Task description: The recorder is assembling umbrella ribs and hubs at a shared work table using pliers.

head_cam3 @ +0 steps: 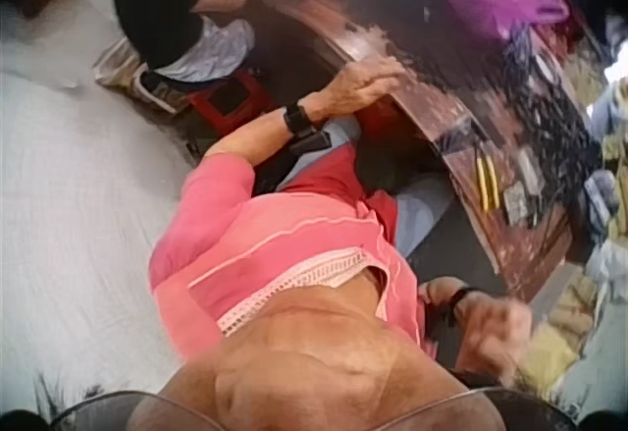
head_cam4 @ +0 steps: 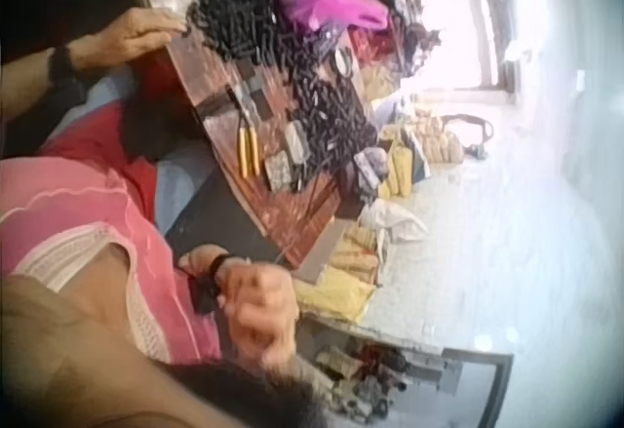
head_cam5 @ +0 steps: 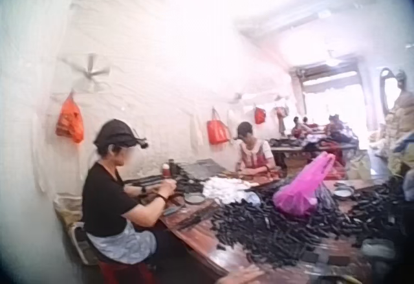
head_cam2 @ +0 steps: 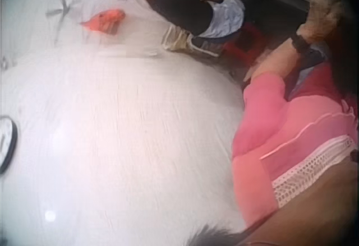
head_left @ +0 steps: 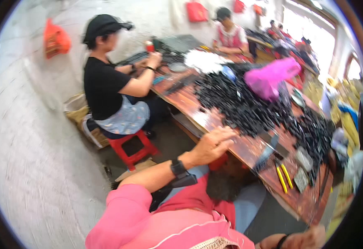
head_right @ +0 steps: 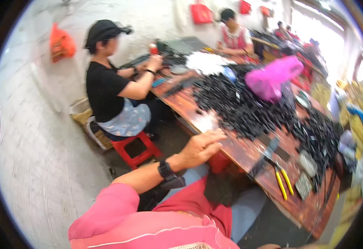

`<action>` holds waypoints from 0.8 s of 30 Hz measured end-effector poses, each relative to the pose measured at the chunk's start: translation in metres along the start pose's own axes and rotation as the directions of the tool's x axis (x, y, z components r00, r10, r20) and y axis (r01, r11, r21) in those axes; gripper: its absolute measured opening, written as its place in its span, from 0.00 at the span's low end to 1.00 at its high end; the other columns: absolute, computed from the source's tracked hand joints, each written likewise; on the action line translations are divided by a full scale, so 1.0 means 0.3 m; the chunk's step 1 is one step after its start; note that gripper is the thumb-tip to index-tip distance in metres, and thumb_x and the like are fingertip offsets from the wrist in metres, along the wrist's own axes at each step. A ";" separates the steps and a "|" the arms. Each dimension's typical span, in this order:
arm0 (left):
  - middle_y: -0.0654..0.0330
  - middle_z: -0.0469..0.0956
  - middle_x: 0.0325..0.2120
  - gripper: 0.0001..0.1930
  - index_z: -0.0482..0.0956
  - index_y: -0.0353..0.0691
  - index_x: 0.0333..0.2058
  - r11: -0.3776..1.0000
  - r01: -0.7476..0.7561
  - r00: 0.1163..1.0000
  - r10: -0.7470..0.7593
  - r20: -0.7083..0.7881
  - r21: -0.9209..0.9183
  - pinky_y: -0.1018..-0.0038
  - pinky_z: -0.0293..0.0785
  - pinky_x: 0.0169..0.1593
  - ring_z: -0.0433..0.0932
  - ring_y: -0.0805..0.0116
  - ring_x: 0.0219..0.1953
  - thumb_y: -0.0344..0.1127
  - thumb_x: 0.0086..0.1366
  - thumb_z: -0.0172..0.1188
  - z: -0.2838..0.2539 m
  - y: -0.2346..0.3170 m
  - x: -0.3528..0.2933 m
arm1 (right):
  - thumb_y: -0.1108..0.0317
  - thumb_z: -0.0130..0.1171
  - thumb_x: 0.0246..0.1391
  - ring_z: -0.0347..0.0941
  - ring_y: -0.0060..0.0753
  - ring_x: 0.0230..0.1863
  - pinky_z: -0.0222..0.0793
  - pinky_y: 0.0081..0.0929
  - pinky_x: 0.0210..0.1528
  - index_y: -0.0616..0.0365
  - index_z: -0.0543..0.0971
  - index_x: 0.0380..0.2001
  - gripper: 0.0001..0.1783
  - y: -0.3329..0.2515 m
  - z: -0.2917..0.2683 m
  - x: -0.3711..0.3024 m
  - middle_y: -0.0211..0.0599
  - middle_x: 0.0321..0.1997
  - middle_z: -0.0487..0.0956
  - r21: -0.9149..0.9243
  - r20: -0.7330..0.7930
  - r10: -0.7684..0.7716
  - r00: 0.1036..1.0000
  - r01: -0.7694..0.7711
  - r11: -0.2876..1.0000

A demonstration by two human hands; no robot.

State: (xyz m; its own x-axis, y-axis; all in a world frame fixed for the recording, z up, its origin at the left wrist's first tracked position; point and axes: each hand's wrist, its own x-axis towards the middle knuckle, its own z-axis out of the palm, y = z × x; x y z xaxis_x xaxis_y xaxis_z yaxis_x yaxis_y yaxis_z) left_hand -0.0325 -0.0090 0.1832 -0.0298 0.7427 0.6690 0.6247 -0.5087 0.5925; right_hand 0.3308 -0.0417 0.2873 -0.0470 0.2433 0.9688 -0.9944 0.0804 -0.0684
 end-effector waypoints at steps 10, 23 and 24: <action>0.45 0.68 0.58 0.32 0.71 0.35 0.57 0.997 0.081 0.952 -0.071 0.297 -0.021 0.59 0.56 0.66 0.62 0.49 0.65 0.43 0.56 0.68 0.194 -0.057 -0.024 | 0.60 0.67 0.45 0.74 0.44 0.33 0.68 0.38 0.35 0.62 0.79 0.41 0.22 0.189 -0.425 -0.212 0.43 0.31 0.76 -0.682 -0.709 0.593 0.382 -0.585 -0.438; 0.42 0.56 0.65 0.33 0.77 0.49 0.53 0.979 -0.119 0.817 0.193 0.543 -0.168 0.49 0.41 0.69 0.50 0.41 0.69 0.51 0.47 0.72 0.425 -0.070 0.119 | 0.58 0.65 0.44 0.76 0.49 0.34 0.72 0.43 0.36 0.54 0.79 0.41 0.20 0.355 -0.596 -0.174 0.44 0.37 0.77 -0.969 -0.177 0.833 0.524 -0.241 -0.054; 0.44 0.58 0.64 0.31 0.78 0.48 0.51 0.973 -0.162 0.782 0.228 0.580 -0.165 0.50 0.41 0.69 0.50 0.41 0.69 0.50 0.47 0.72 0.437 -0.081 0.124 | 0.59 0.64 0.45 0.77 0.49 0.33 0.72 0.41 0.34 0.56 0.78 0.39 0.18 0.369 -0.612 -0.186 0.43 0.35 0.78 -0.981 -0.125 0.815 0.565 -0.193 -0.016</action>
State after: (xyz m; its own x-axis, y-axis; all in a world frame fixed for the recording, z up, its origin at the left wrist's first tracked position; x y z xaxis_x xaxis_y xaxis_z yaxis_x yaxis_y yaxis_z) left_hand 0.0536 0.0881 0.1348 0.5719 0.7172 0.3981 0.4839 -0.6869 0.5423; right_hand 0.2406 0.1309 0.1819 -0.8256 0.3236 0.4622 0.1179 0.9000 -0.4196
